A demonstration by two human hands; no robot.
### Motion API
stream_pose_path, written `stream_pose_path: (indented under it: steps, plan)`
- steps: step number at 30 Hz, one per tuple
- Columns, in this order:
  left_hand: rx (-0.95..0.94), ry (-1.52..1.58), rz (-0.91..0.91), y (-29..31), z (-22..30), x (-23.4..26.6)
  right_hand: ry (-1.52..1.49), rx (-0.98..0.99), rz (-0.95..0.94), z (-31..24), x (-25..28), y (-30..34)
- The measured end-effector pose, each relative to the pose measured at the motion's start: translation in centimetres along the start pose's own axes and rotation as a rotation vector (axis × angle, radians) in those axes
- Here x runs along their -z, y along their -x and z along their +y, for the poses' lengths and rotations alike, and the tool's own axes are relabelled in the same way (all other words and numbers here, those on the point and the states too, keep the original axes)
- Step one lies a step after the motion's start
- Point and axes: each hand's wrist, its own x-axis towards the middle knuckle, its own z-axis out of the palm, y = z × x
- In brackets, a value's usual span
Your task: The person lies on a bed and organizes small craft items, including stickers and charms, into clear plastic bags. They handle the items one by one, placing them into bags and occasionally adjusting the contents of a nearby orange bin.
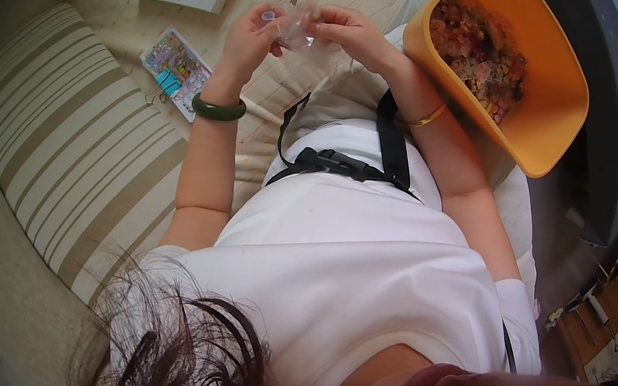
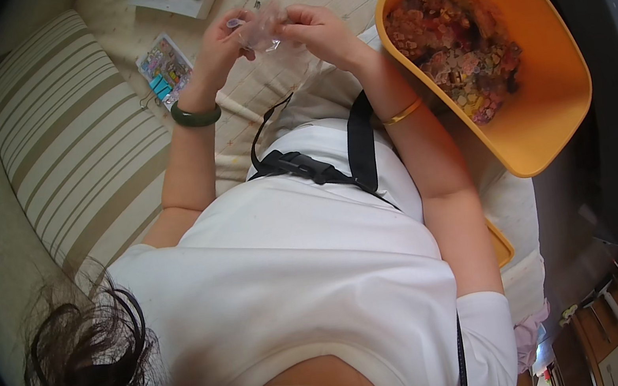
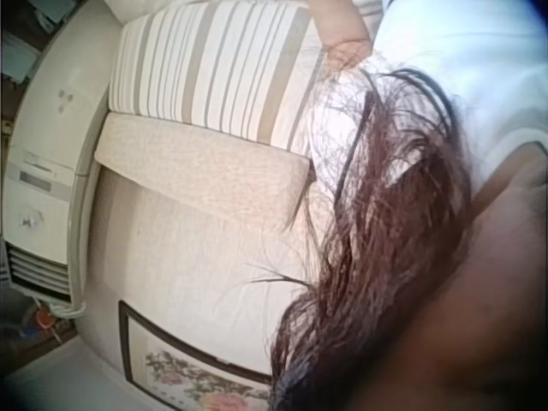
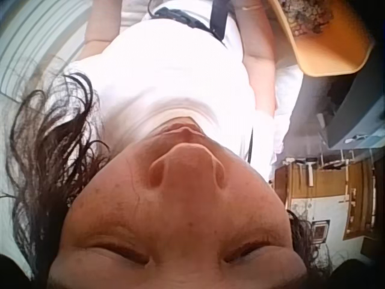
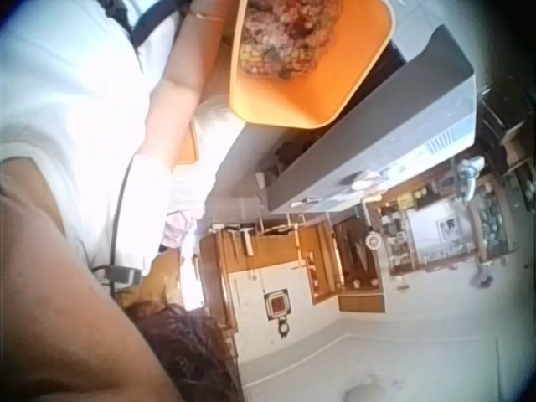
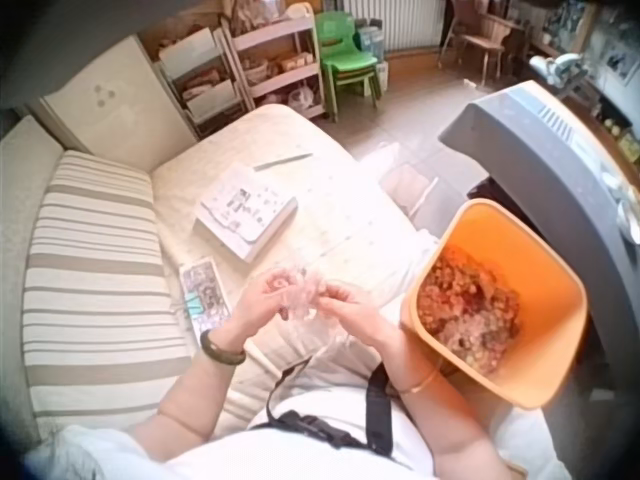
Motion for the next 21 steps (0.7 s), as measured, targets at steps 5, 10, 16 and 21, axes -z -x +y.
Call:
stream_pose_path:
  steps: [5,10,16,21]
  plan:
    - [0.061,0.222,0.098,0.6,0.9,-1.2,-0.014,0.016,0.165,0.5,-0.3,-0.1]
    - [-0.053,0.327,0.115,0.8,0.4,-2.8,0.132,0.106,0.329,2.8,0.2,-0.9]
    - [-0.162,0.335,0.297,0.2,-2.1,-5.2,0.364,0.293,0.597,2.6,-2.2,-1.1]
    - [-0.167,0.487,0.398,-0.3,-3.0,-5.1,0.366,0.293,0.591,2.2,-2.9,-0.5]
